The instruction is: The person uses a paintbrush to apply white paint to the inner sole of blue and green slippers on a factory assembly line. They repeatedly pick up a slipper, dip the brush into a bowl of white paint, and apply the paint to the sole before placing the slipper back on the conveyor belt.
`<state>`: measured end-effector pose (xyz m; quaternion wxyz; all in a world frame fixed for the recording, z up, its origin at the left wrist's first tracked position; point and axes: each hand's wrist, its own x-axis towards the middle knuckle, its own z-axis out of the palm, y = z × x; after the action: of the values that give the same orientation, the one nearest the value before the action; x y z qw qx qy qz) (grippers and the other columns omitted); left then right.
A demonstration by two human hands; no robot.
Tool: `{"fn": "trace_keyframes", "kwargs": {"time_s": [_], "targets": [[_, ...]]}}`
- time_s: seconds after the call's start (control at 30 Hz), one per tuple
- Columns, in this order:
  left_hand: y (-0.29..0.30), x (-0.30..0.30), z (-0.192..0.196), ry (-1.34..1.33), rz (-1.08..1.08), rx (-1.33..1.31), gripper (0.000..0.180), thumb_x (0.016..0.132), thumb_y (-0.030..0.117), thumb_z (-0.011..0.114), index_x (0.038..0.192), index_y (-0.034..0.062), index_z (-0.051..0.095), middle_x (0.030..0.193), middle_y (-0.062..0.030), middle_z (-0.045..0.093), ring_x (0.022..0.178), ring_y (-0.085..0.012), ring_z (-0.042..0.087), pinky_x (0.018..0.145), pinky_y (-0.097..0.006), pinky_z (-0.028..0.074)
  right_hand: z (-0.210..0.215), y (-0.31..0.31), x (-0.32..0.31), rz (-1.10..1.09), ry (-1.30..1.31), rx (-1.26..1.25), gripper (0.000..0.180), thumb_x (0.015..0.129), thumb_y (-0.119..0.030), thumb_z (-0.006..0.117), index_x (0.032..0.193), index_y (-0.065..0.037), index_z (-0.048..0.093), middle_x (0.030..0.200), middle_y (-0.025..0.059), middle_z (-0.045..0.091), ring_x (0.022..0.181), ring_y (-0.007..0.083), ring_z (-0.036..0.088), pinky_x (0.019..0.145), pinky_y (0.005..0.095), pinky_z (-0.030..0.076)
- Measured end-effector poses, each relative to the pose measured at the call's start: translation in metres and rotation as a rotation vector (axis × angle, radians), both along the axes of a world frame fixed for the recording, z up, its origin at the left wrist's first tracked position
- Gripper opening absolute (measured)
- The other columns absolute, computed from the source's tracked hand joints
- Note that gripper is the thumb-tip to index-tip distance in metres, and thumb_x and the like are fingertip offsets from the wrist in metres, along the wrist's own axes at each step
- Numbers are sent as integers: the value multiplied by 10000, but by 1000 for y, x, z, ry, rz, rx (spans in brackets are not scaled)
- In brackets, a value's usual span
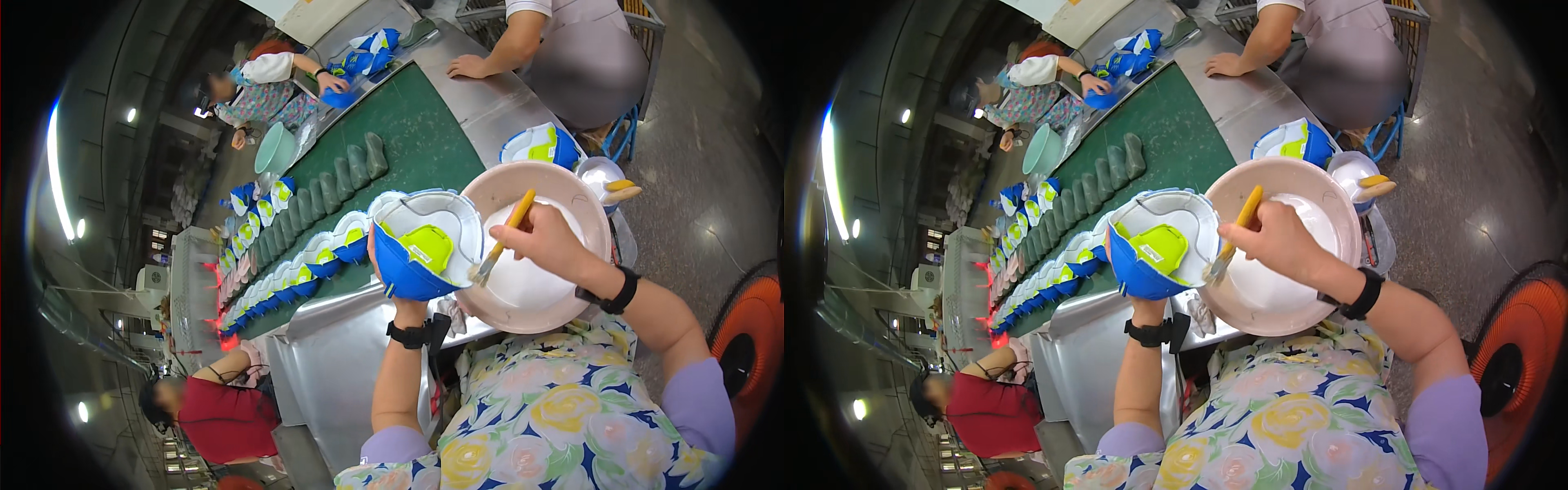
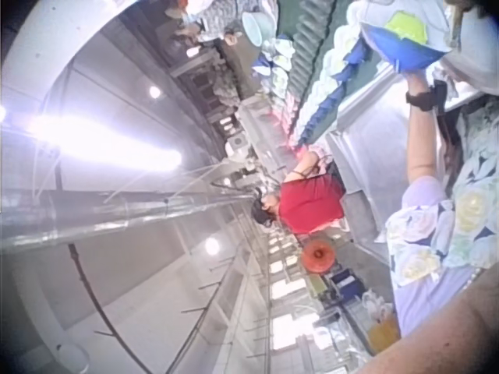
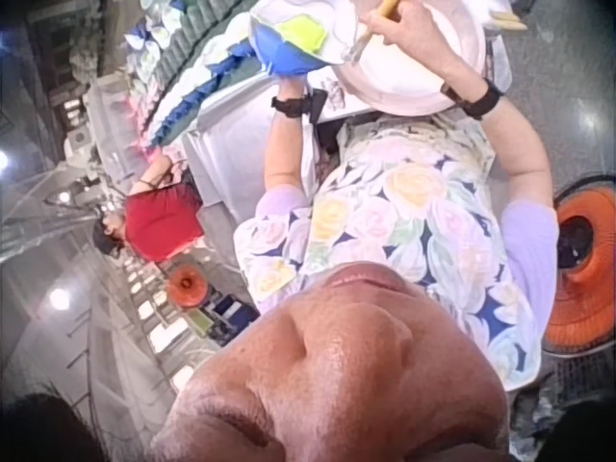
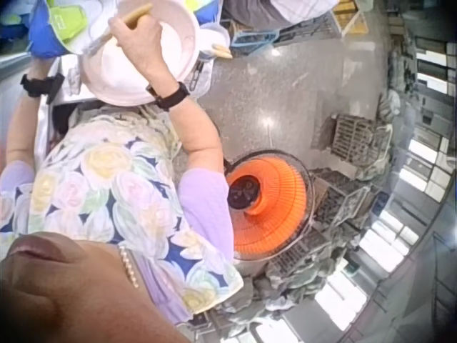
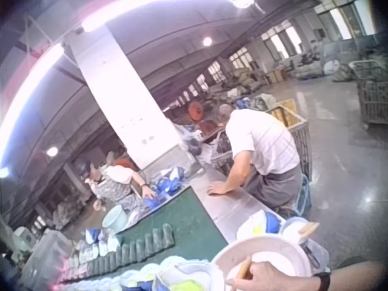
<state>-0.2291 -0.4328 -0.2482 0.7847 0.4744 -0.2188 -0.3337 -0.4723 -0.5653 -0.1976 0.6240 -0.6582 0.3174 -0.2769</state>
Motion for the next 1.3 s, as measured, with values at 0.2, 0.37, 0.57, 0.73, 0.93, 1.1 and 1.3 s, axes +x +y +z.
{"fn": "trace_keyframes", "kwargs": {"time_s": [0.2,0.37,0.57,0.73,0.93,1.1,1.3], "targets": [[28,86,-81,-585,323,276,382,1014,177,486,1387,138,413,1238,-112,596,975,-247,656,763,-371,582,-5,-8,-17,-87,-127,119,233,873,-188,726,883,26,634,770,77,663,632,115,641,564,238,509],[21,80,-52,51,-6,225,352,1014,145,499,1357,163,422,1230,-98,588,1006,-252,659,736,-353,606,-24,-16,-52,-162,-83,139,152,868,-106,721,884,5,618,799,55,643,633,91,613,562,218,496],[-68,93,-103,150,-125,161,392,1005,104,527,1368,153,389,1304,-86,538,1107,-267,612,905,-477,564,-46,-14,-67,-216,37,117,157,860,-106,731,861,1,616,789,55,647,642,96,622,581,222,502],[-134,121,-173,139,-131,331,521,917,-87,390,1394,121,358,1387,-141,468,1217,-330,538,930,-558,543,-60,-9,-72,-185,167,-64,195,835,-149,771,872,3,655,784,69,664,678,130,647,613,266,520],[-131,114,-201,-189,-34,675,859,788,-120,517,1527,186,205,1278,-207,528,938,-301,650,660,-387,601,-69,7,-95,-183,172,-429,232,827,-207,794,900,-31,663,807,96,687,693,177,672,640,302,529],[-20,207,-222,-655,167,440,547,825,34,575,1363,92,499,773,-93,613,700,-217,613,562,-353,534,-100,18,-87,-167,1,-525,249,866,-288,757,904,-77,632,797,78,669,709,237,671,647,324,526],[136,102,-109,-1039,302,918,312,930,203,591,1073,-73,612,1036,-251,659,921,-347,630,849,-441,487,-92,27,-93,-254,60,-535,301,917,-331,682,896,-63,547,759,94,631,676,288,636,610,379,491]]}}
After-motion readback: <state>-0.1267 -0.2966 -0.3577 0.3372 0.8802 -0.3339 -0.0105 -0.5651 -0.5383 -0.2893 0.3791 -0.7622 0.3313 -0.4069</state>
